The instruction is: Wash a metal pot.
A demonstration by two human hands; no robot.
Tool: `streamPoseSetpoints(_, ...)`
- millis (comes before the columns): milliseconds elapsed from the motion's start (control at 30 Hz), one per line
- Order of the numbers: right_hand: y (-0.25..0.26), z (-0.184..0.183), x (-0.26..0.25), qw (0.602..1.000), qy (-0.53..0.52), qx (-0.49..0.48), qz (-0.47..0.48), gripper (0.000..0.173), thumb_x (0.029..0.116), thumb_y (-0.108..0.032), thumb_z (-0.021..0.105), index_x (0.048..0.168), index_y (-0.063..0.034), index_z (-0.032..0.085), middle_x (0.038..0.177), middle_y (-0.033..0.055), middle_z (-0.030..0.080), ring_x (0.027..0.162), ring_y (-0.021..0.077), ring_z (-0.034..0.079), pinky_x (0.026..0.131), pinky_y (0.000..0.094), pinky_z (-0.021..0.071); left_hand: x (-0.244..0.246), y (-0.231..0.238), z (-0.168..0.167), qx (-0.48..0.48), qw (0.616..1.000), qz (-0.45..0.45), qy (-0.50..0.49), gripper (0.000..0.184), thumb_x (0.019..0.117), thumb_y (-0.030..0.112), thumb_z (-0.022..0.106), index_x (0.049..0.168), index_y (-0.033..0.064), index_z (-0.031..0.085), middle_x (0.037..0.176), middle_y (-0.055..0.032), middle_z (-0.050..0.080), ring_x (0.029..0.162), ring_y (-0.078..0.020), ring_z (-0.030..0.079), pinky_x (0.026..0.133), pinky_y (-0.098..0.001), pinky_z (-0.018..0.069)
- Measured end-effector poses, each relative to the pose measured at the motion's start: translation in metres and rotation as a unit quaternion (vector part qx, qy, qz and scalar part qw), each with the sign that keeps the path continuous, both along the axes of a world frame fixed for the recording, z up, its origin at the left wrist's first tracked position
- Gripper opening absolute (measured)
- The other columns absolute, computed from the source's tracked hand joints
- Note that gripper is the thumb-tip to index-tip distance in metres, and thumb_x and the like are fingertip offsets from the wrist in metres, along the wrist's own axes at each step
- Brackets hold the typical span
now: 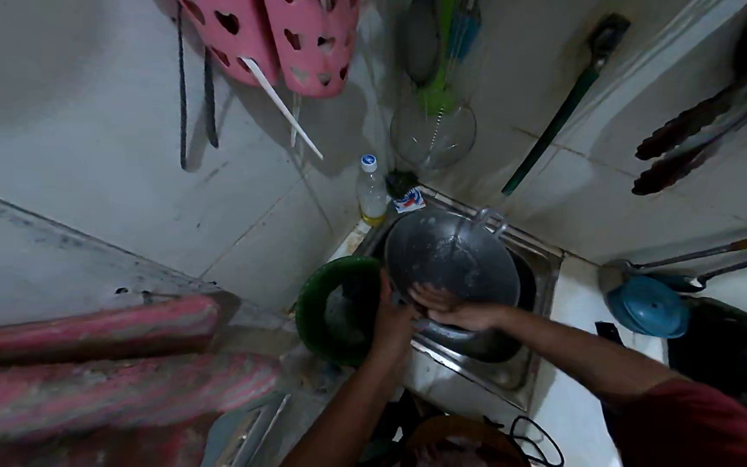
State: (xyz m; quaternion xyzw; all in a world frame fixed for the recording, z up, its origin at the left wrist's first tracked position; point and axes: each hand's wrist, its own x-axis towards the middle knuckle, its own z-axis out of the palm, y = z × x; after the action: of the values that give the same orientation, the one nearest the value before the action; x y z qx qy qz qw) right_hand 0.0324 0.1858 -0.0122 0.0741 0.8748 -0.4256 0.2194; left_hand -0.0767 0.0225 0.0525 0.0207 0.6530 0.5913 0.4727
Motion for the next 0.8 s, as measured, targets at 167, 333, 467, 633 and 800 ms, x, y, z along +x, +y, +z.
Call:
streamPoseSetpoints(167, 0.084, -0.043, 0.029, 0.931, 0.015, 0.362, -0.041, 0.078, 0.1039, -0.062, 0.039, 0.165, -0.0145, 0.024, 0.171, 0.0167, 0.015, 0.160, 0.0361, 0.004, 0.125, 0.0625, -0.0034, 0.009, -0.016, 0.006, -0.003, 0.999, -0.014, -0.036, 0.085, 0.0938, -0.011, 0.046, 0.164, 0.0220, 0.013, 0.158, -0.0186, 0.034, 0.112, -0.0287, 0.061, 0.078, -0.0417, 0.0582)
streamPoseSetpoints(333, 0.037, -0.084, -0.037, 0.862, 0.213, 0.364, -0.281, 0.082, 0.1047, -0.050, 0.047, 0.163, -0.0005, 0.018, 0.170, 0.0263, 0.008, 0.158, 0.0422, 0.004, 0.127, 0.0621, 0.0048, 0.018, -0.013, 0.009, 0.019, 0.999, -0.047, 0.018, 0.082, 0.0923, -0.009, 0.046, 0.164, 0.0200, 0.017, 0.159, -0.0154, 0.034, 0.112, -0.0250, 0.063, 0.078, -0.0395, 0.0596)
streamPoseSetpoints(467, -0.005, -0.032, -0.062, 0.892, 0.245, -0.006, -0.380, 0.052, 0.1065, -0.015, 0.053, 0.156, -0.0052, 0.042, 0.165, 0.0145, 0.035, 0.152, 0.0269, 0.035, 0.123, 0.0447, 0.0318, 0.010, -0.009, 0.000, 0.017, 0.996, -0.055, 0.062, 0.085, 0.0912, -0.010, 0.045, 0.165, 0.0207, 0.015, 0.161, -0.0152, 0.032, 0.117, -0.0243, 0.061, 0.081, -0.0395, 0.0588)
streamPoseSetpoints(633, 0.065, 0.007, -0.070, 0.493, 0.189, -0.501, -0.686, 0.045, 0.1125, -0.033, 0.033, 0.136, 0.0021, 0.049, 0.112, 0.0164, 0.061, 0.089, 0.0210, 0.065, 0.081, 0.0337, 0.0562, 0.009, -0.015, -0.008, 0.035, 0.998, -0.026, 0.043, 0.081, 0.0917, -0.009, 0.041, 0.164, 0.0208, 0.019, 0.158, -0.0145, 0.035, 0.113, -0.0250, 0.062, 0.078, -0.0406, 0.0594)
streamPoseSetpoints(800, 0.082, 0.022, -0.074, 0.591, 0.214, -0.458, -0.629, 0.038, 0.1120, -0.038, 0.036, 0.085, -0.0126, 0.045, 0.056, -0.0056, 0.036, 0.042, 0.0051, 0.033, 0.041, 0.0202, 0.0334, 0.018, -0.012, -0.012, 0.049, 0.997, -0.031, 0.043, 0.083, 0.0875, -0.008, 0.044, 0.163, 0.0184, 0.021, 0.151, -0.0137, 0.043, 0.111, -0.0231, 0.063, 0.077, -0.0412, 0.0604)
